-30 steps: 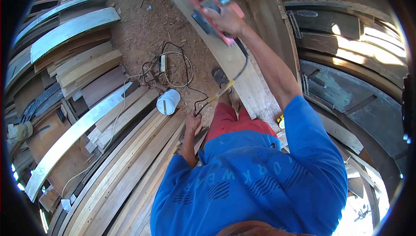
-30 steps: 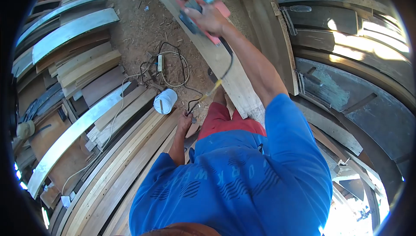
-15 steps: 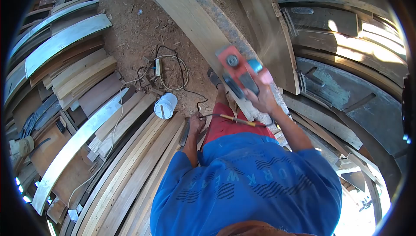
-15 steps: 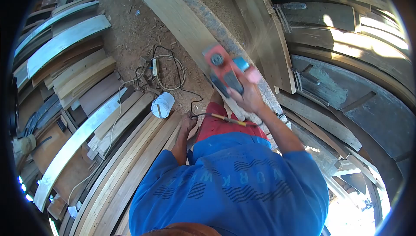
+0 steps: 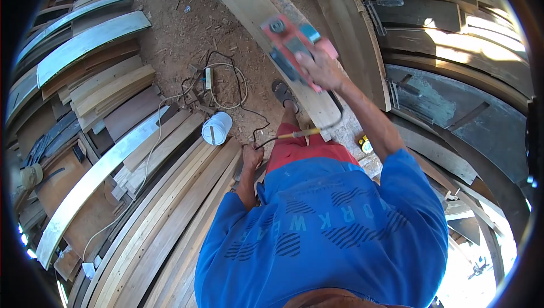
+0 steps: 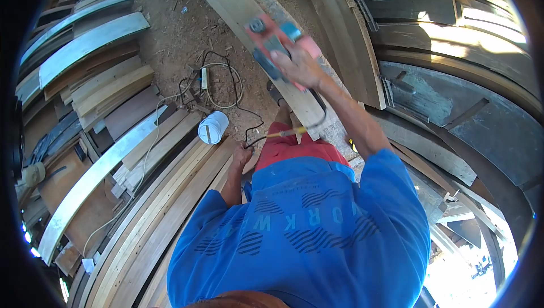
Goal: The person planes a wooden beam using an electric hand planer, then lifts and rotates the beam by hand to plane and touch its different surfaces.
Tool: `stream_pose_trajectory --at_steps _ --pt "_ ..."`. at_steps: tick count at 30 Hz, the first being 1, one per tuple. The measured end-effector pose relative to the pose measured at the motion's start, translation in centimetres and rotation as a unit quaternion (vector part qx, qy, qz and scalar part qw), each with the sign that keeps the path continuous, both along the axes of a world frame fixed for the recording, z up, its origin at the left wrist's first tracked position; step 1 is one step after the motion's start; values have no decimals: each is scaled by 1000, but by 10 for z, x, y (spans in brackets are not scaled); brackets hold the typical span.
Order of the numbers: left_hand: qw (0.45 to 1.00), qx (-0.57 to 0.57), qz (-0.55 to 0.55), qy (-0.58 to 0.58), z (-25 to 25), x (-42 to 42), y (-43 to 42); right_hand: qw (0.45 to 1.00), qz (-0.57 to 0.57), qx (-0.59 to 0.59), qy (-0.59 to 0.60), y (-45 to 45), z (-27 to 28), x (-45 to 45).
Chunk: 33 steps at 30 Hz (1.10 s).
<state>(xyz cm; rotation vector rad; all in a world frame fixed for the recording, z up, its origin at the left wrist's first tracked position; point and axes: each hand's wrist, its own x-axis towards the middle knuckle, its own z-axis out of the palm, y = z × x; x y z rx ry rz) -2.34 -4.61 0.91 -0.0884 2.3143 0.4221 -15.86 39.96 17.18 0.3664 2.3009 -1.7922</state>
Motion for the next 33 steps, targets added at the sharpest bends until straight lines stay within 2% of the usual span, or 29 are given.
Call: stream_pose_trajectory --at_steps 3,5,8,11,14,17,18,20,22,24,26,29,32,33 --pt "1000 0 -28 3 -1 13 1 999 -11 21 29 -13 -4 92" --pt "999 4 -49 -1 -7 22 0 1000 -8 10 -3 -17 -7 154" --pt "995 2 -63 -76 -10 19 7 994 -8 7 -104 -28 -6 209" --pt "995 -26 -46 -79 -6 14 17 996 -29 57 -70 -41 -2 179" --pt "994 -42 -27 -93 -20 12 7 998 -16 47 -25 -43 -12 116" --pt "996 -60 -63 24 -5 3 19 996 -31 36 81 -40 -10 48" --pt "998 -29 -28 53 0 -6 28 997 -47 21 52 -34 -1 35" --pt "993 33 43 108 14 -34 62 997 -78 -11 -8 -22 22 16" --pt "978 67 87 176 44 -56 121 992 -113 -60 20 -5 48 29" --pt "963 95 56 244 62 -67 184 984 -148 -86 41 14 66 49" --pt "972 49 39 224 72 -73 249 976 -187 -97 46 23 88 86" --pt "993 -37 72 82 103 -79 341 968 -229 -61 85 35 104 139" --pt "983 -70 72 154 92 -64 368 963 -254 -61 70 42 103 189" --pt "986 -56 62 145 94 -66 367 964 -254 -59 56 46 99 204"
